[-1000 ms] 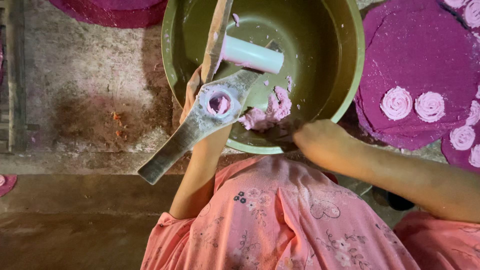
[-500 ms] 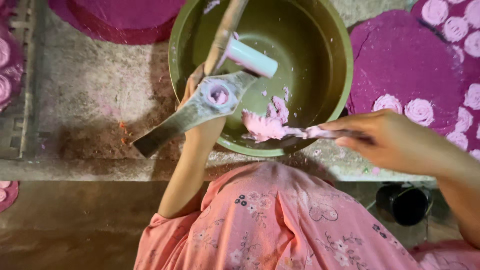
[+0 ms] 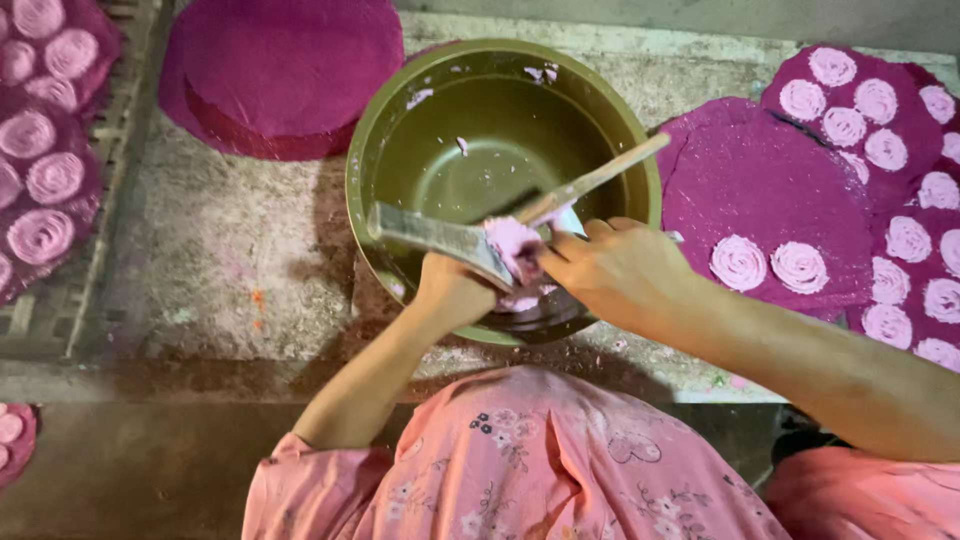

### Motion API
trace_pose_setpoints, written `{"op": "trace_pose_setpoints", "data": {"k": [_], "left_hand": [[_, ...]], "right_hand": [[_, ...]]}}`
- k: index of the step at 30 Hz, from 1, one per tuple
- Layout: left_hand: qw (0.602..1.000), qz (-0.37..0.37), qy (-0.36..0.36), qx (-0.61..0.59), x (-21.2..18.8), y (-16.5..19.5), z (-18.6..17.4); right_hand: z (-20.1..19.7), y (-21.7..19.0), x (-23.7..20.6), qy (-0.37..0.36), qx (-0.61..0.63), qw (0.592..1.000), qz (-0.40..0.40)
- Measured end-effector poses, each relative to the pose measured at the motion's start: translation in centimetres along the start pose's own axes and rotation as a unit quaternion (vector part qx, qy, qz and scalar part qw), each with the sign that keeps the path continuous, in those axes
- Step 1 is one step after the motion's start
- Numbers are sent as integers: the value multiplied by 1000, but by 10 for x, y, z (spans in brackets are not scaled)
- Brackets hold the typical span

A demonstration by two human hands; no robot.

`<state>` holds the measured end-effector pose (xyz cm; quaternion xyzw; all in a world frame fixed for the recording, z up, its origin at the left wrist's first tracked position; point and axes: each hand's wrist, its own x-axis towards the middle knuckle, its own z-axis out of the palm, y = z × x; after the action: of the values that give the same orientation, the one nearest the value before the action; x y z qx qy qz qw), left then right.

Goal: The person uses a hand-held wooden extruder tool to pipe pink paste into rose-shaped swirls on round magenta boards. They reload the tool with paste from a large bowl, extrude rosettes one at a time onto the boards, and set finished boards aside on the table.

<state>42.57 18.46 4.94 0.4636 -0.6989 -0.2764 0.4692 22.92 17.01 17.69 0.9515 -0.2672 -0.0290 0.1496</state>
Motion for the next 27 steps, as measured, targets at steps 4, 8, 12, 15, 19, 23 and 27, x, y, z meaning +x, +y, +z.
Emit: {"op": "trace_pose_setpoints", "data": {"k": [4, 8, 12, 15, 19, 23, 27], "left_hand": [[999, 32, 12, 24, 5, -8, -18], [990, 49, 113, 71, 20, -20, -24], [980, 85, 156, 90, 28, -31, 1], [954, 88, 178, 224, 32, -49, -1], [973, -11, 166, 163, 38, -60, -10], [922, 125, 173, 322, 39, -48, -2], [945, 63, 164, 275, 39, -40, 2]], "right_hand": [[-5, 21, -37, -74, 51, 990, 110], [2, 34, -44, 30, 230, 940, 252], [65, -9, -10, 240, 458, 833, 196], [103, -40, -25, 173, 487, 825, 228], [120, -30, -57, 63, 649, 701, 288], [126, -1, -52, -9, 646, 612, 455], [132, -24, -35, 172, 544, 780, 258]]}}
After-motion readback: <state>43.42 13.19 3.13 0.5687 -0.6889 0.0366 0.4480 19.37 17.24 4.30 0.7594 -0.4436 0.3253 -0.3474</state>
